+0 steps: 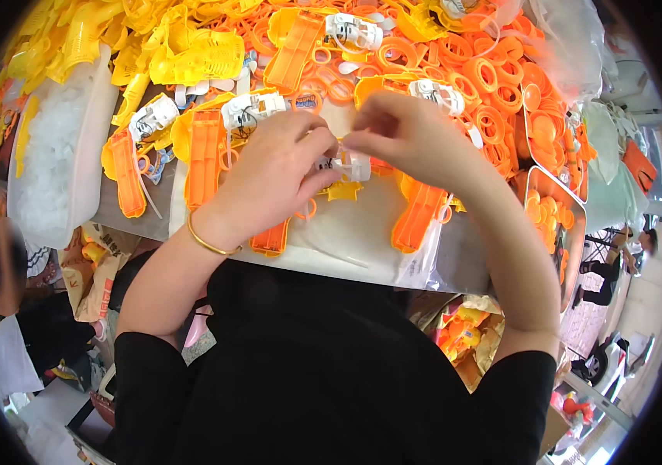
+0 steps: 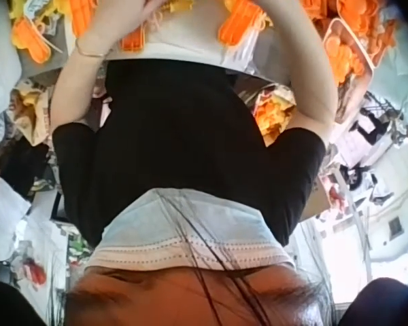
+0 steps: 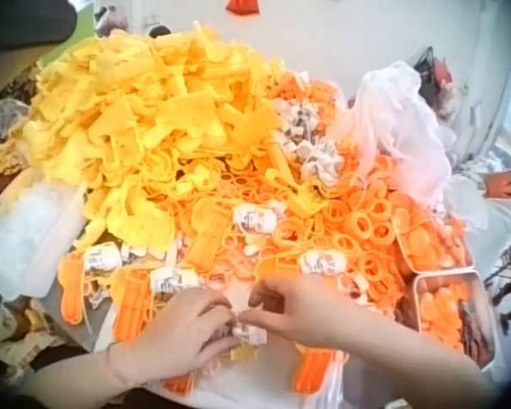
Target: Assembling, labeling, and organizing plastic toy components at a factory workbench.
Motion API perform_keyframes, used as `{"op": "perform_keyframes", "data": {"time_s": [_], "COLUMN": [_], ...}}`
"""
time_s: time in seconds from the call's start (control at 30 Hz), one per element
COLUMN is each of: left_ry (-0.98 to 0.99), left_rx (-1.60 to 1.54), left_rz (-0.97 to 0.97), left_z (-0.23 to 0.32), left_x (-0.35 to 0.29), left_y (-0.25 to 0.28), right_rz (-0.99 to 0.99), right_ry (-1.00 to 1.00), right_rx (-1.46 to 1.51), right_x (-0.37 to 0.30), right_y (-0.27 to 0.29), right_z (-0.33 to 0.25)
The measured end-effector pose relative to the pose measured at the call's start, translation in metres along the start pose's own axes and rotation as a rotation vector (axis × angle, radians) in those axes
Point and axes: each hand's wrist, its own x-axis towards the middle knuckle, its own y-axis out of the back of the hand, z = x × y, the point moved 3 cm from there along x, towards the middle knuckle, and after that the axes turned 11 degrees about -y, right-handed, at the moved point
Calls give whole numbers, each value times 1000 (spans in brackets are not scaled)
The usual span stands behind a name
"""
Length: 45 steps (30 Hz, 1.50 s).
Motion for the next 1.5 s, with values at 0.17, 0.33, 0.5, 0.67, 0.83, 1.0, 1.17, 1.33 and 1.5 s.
{"op": "perform_keyframes", "data": {"time_s": [0.17,0.33,0.5,0.67,0.83,1.0,1.17,1.33,1.5], "left_ry": [18,-64,-112,-96,-60,-89,-293,-189,-28], "left_rx": [-21,21,15,41,72,138,43,-75,-38], "left_rz": [37,6,68,28,13,25,77,-423,-353], "left_z": [-4,-3,-5,-1,-3,2,64,123,126], "left_x": [-13,-3,-4,-2,-5,6,37,27,-5], "left_y": [-8,-13,-18,-19,-16,-10,1,-51,-64], "right_rz": [158,272,240,419,1215,1147,1012,753,872], "right_ry": [183,116,132,148,21,-753,-986,-1076,-808], "right_rx": [27,-253,-183,167,239,-256,-270,-179,234], "right_x": [-70,-54,-57,-116,-209,-281,-280,-271,-324], "right_y": [-44,-73,-61,-33,7,11,14,36,19], "right_z": [1,12,7,32,130,299,323,314,284]}}
